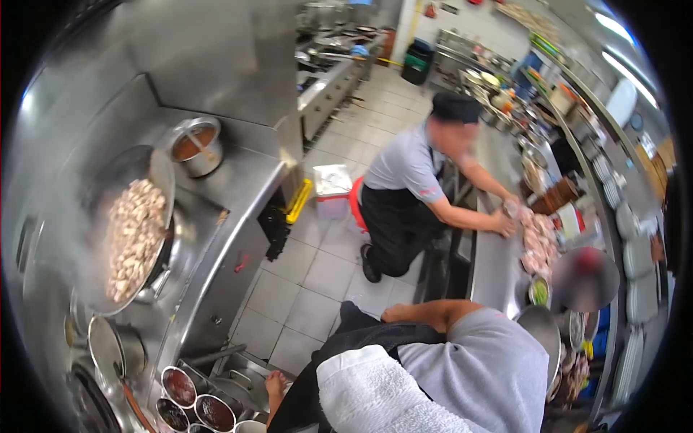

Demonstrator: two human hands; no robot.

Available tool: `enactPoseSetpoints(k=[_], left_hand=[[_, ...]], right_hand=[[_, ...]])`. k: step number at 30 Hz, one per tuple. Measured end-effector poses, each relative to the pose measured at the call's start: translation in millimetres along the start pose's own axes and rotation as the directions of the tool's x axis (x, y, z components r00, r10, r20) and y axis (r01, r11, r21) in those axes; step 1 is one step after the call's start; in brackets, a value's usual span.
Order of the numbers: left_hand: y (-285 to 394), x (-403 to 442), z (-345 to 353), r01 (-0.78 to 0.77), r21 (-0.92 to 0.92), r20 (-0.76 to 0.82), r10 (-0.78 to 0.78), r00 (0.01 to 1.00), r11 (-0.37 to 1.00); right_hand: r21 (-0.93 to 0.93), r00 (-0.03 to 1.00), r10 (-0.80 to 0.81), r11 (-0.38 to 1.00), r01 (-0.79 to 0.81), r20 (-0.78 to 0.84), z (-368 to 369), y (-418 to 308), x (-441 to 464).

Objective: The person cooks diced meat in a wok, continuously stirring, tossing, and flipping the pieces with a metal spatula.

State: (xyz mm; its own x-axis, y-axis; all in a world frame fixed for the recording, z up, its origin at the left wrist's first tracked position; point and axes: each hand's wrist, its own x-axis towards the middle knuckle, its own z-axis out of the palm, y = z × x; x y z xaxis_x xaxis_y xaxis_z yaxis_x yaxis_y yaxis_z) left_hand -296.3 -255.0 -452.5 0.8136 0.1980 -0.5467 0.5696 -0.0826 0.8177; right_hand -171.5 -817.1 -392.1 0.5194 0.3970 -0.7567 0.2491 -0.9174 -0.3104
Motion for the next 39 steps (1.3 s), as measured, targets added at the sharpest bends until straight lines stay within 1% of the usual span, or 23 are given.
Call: enactPoseSetpoints(k=[1, 2, 4, 5, 6, 7, 8, 9, 11, 12, 14, 15, 16, 18, 21, 23, 26, 28, 29, 33, 35, 36, 39], left_hand=[[6.1, 3.4, 0.5, -0.044, 0.113, 0.067, 0.037, 0.997, 0.993], [-2.0, 6.6, 0.6, -0.043, 0.124, 0.096, 0.031, 0.995, 0.991], [-14.1, 11.7, 3.1, 0.301, -0.122, 0.273, -0.259, 0.926, 0.946], [-12.4, 10.7, 5.9, 0.375, -0.129, 0.312, -0.322, 0.894, 0.918], [-10.1, 10.6, 13.0, 0.398, -0.12, 0.327, -0.343, 0.881, 0.909], [-6.7, 9.5, 19.4, 0.407, -0.116, 0.329, -0.351, 0.876, 0.906], [-1.5, 9.5, 26.6, 0.399, -0.116, 0.323, -0.346, 0.881, 0.909], [6.5, 10.1, 33.6, 0.379, -0.126, 0.304, -0.327, 0.895, 0.917], [42.7, 16.9, 47.8, 0.269, -0.202, 0.252, -0.215, 0.943, 0.942], [69.9, 18.0, 51.0, 0.188, -0.262, 0.245, -0.123, 0.962, 0.946], [176.6, -13.7, 50.7, 0.009, -0.404, 0.296, 0.121, 0.947, 0.915], [244.6, -44.3, 48.9, -0.186, -0.414, 0.341, 0.341, 0.876, 0.891], [308.8, -75.3, 48.1, -0.37, -0.431, 0.38, 0.537, 0.753, 0.823], [396.6, -115.7, 48.4, -0.567, -0.526, 0.491, 0.771, 0.406, 0.634], [479.5, -166.0, 61.9, -0.688, -0.331, 0.629, 0.694, 0.349, 0.646], [490.5, -168.3, 80.9, -0.74, -0.275, 0.619, 0.702, 0.352, 0.613], [493.1, -151.0, 93.5, -0.816, -0.224, 0.654, 0.703, 0.28, 0.533], [485.1, -147.2, 113.2, -0.846, -0.267, 0.48, 0.825, 0.299, 0.462], [478.1, -156.1, 131.6, -0.875, -0.218, 0.283, 0.886, 0.367, 0.432], [498.4, -136.8, 127.6, -0.891, -0.219, 0.363, 0.881, 0.303, 0.397], [503.2, -119.3, 119.2, -0.851, -0.48, 0.378, 0.925, 0.018, 0.213], [504.4, -126.4, 124.2, -0.815, -0.559, 0.255, 0.967, 0.005, 0.152], [528.9, -137.5, 121.9, -0.788, -0.615, 0.158, 0.983, -0.092, 0.026]], right_hand=[[-0.151, 0.997, -0.029, 0.988, 0.041, 0.078, -4.8, -4.4, -6.6], [-0.162, 0.997, -0.016, 0.986, 0.028, 0.076, -14.0, -13.2, -9.5], [-0.077, 0.998, -0.046, 0.996, 0.043, -0.043, -36.4, -30.9, -21.7], [0.02, 0.983, -0.079, 0.996, 0.084, -0.167, -47.3, -40.1, -30.3], [0.028, 0.982, -0.071, 0.997, 0.077, -0.175, -61.2, -48.9, -40.9], [0.404, 0.972, -0.096, 0.898, 0.176, -0.213, -74.0, -59.7, -51.5], [0.711, 0.961, -0.108, 0.652, 0.263, -0.256, -86.3, -71.9, -65.1], [0.717, 0.96, -0.11, 0.644, 0.267, -0.259, -104.1, -87.7, -90.0], [0.953, 0.981, -0.188, 0.284, 0.107, -0.054, -146.2, -110.3, -138.9], [0.955, 0.98, -0.189, 0.277, 0.11, -0.058, -154.6, -108.0, -142.3], [0.921, 0.932, -0.312, 0.386, -0.055, 0.186, -170.4, -100.7, -147.3], [0.919, 0.898, -0.361, 0.378, -0.107, 0.253, -180.8, -97.9, -150.0], [0.921, 0.895, -0.369, 0.375, -0.105, 0.252, -191.8, -95.1, -154.3], [0.966, 0.826, -0.517, 0.229, -0.118, 0.223, -210.9, -95.8, -166.0], [0.957, 0.867, -0.453, 0.279, -0.081, 0.206, -237.3, -100.3, -182.5], [0.945, 0.89, -0.406, 0.316, -0.078, 0.209, -248.3, -99.1, -186.3], [0.944, 0.879, -0.474, 0.309, 0.117, 0.046, -264.8, -96.8, -191.3], [0.937, 0.869, -0.494, 0.304, 0.169, 0.003, -280.3, -100.1, -192.8], [0.94, 0.872, -0.49, 0.299, 0.165, 0.003, -284.7, -99.2, -189.4], [0.916, 0.838, -0.529, 0.389, 0.102, 0.131, -324.2, -105.7, -175.2], [0.886, 0.81, -0.557, 0.45, 0.11, 0.182, -352.4, -120.3, -180.9], [0.886, 0.81, -0.556, 0.451, 0.107, 0.185, -361.3, -129.3, -175.1], [0.804, 0.675, -0.716, 0.502, 0.32, 0.179, -386.2, -168.3, -148.2]])
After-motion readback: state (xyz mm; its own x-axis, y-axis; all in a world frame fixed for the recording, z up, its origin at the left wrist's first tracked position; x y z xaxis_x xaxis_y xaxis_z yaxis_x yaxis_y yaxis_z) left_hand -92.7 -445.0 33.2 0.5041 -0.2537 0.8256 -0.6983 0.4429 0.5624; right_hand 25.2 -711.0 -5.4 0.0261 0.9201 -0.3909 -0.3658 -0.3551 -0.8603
